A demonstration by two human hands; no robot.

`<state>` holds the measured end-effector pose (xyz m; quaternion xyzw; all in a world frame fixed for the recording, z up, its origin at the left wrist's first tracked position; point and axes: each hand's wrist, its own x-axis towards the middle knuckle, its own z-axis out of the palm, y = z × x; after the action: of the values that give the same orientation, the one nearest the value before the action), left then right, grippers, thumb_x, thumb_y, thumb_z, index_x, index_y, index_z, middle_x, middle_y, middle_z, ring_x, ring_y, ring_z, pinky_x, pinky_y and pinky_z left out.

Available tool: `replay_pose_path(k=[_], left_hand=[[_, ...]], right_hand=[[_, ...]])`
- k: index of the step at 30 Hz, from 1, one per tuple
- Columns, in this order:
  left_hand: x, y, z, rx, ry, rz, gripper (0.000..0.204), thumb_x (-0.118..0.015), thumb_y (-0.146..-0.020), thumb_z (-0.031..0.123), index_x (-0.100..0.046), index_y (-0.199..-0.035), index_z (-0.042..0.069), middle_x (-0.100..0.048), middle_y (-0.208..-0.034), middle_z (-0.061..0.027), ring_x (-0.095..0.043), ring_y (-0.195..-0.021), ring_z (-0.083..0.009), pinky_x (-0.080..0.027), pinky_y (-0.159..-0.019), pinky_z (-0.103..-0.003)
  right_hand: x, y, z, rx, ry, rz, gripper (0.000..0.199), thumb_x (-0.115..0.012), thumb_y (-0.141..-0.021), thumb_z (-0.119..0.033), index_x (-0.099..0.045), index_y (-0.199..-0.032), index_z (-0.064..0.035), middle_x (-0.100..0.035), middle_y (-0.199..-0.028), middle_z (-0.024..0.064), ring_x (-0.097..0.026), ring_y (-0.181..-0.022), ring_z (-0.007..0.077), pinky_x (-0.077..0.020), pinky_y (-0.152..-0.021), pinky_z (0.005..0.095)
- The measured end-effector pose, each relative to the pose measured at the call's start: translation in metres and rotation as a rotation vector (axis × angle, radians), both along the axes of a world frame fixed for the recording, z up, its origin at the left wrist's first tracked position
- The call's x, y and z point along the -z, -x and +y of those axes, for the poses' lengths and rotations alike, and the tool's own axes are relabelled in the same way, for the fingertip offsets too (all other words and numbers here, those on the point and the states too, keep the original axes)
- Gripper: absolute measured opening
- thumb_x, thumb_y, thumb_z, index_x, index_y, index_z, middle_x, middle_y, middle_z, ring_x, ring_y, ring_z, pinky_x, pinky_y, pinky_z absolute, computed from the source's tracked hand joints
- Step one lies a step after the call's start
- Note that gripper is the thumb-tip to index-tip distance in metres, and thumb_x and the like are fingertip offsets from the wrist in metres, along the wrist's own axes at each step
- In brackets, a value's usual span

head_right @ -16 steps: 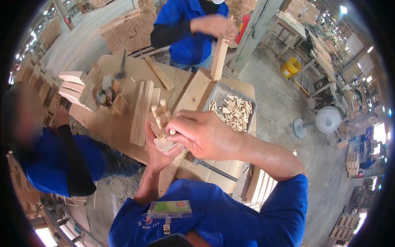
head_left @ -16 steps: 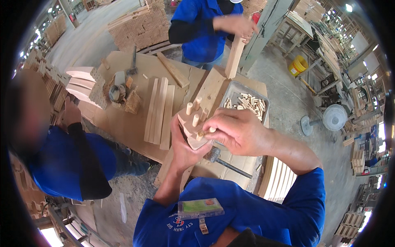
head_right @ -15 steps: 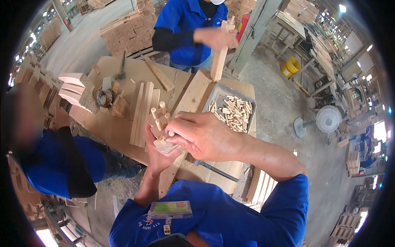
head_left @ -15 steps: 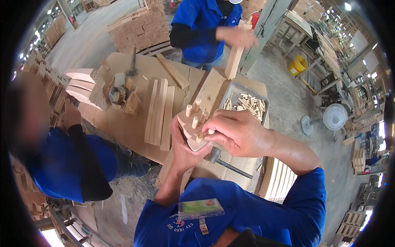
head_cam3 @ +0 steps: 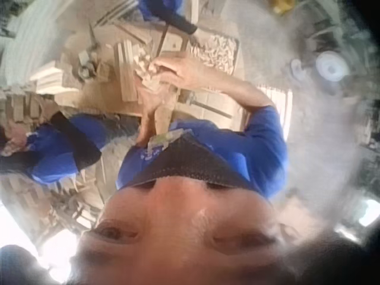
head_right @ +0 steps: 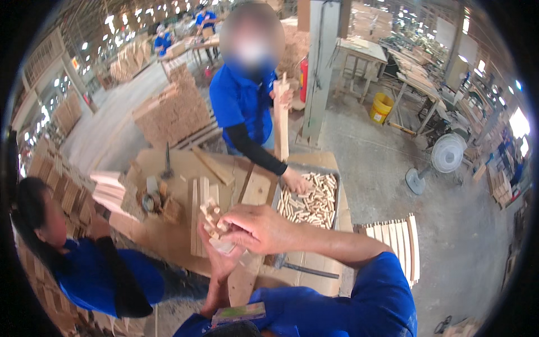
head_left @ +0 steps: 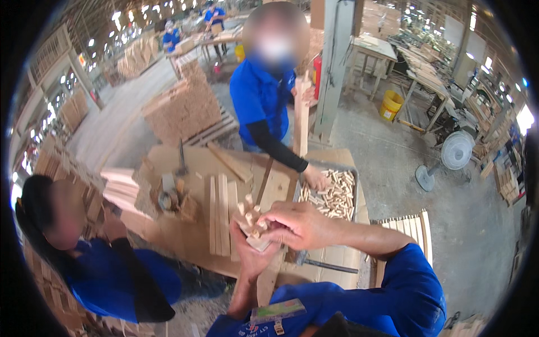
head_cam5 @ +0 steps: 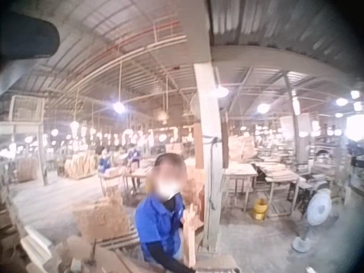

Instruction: The person inserts small wooden dowels into pre-drilled holes on a wooden slat and uses a hammer to tap them flush. The person repeats this process for multiple dowels on the same piece and then stacks the finished slat with others.

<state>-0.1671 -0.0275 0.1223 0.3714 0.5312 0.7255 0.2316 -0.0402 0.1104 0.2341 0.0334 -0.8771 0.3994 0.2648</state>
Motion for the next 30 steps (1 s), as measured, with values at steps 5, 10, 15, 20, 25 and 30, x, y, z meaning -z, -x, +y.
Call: replay_pose_path(k=[5, 10, 15, 20, 25, 30], left_hand=[[0.002, -0.015, 0.008, -0.154, -0.015, 0.065, 0.101, -0.086, -0.076, 0.002, -0.022, -0.155, 0.004, -0.048, -0.14, -0.0149, -0.058, -0.124, -0.0251, -0.05, -0.107, -0.041], [0.01, -0.012, 0.011, -0.235, -0.008, 0.038, 0.102, -0.085, -0.077, 0.001, -0.022, -0.156, 0.004, -0.047, -0.142, -0.0172, -0.055, -0.128, -0.0278, -0.049, -0.109, -0.043], [0.009, -0.015, 0.009, -0.224, 0.026, 0.12, 0.102, -0.084, -0.077, 0.001, -0.021, -0.157, 0.004, -0.048, -0.142, -0.0175, -0.055, -0.129, -0.0284, -0.048, -0.11, -0.044], [0.009, -0.012, 0.006, -0.223, 0.037, 0.148, 0.102, -0.084, -0.077, 0.001, -0.02, -0.157, 0.004, -0.048, -0.143, -0.0177, -0.055, -0.13, -0.0291, -0.048, -0.111, -0.044], [0.004, 0.0, 0.012, -0.21, 0.048, 0.165, 0.102, -0.083, -0.077, 0.001, -0.02, -0.158, 0.004, -0.048, -0.143, -0.0179, -0.054, -0.13, -0.0297, -0.047, -0.112, -0.045], [0.0, 0.008, 0.012, -0.184, 0.056, 0.204, 0.103, -0.083, -0.078, 0.0, -0.019, -0.158, 0.004, -0.048, -0.143, -0.0182, -0.054, -0.131, -0.0303, -0.047, -0.113, -0.045]], right_hand=[[0.032, -0.009, -0.026, 0.229, 0.096, 0.076, 0.078, -0.09, -0.081, -0.026, -0.051, -0.144, -0.0024, -0.065, -0.12, 0.0168, -0.067, -0.112, 0.0316, -0.0538, -0.095, 0.0433], [0.051, 0.005, -0.044, 0.154, 0.279, 0.06, 0.102, -0.089, -0.08, -0.031, -0.034, -0.16, 0.0024, -0.059, -0.145, 0.0201, -0.059, -0.134, 0.0357, -0.0472, -0.112, 0.0427], [0.065, 0.017, -0.052, 0.029, 0.618, 0.217, 0.098, -0.086, -0.083, -0.026, -0.034, -0.16, 0.0032, -0.067, -0.138, 0.0185, -0.067, -0.127, 0.0294, -0.0512, -0.108, 0.0368], [0.068, 0.017, -0.054, 0.026, 0.657, 0.193, 0.095, -0.085, -0.085, -0.024, -0.035, -0.16, 0.0037, -0.066, -0.14, 0.0188, -0.066, -0.129, 0.028, -0.0501, -0.109, 0.036], [0.065, 0.009, -0.054, 0.058, 0.516, 0.175, 0.095, -0.083, -0.09, -0.019, -0.027, -0.163, 0.0037, -0.057, -0.152, 0.0189, -0.058, -0.139, 0.0268, -0.0455, -0.115, 0.0376], [0.068, 0.008, -0.052, 0.1, 0.386, 0.19, 0.1, -0.084, -0.089, -0.024, -0.025, -0.164, 0.0036, -0.055, -0.153, 0.0205, -0.057, -0.14, 0.0311, -0.0457, -0.114, 0.0392]])
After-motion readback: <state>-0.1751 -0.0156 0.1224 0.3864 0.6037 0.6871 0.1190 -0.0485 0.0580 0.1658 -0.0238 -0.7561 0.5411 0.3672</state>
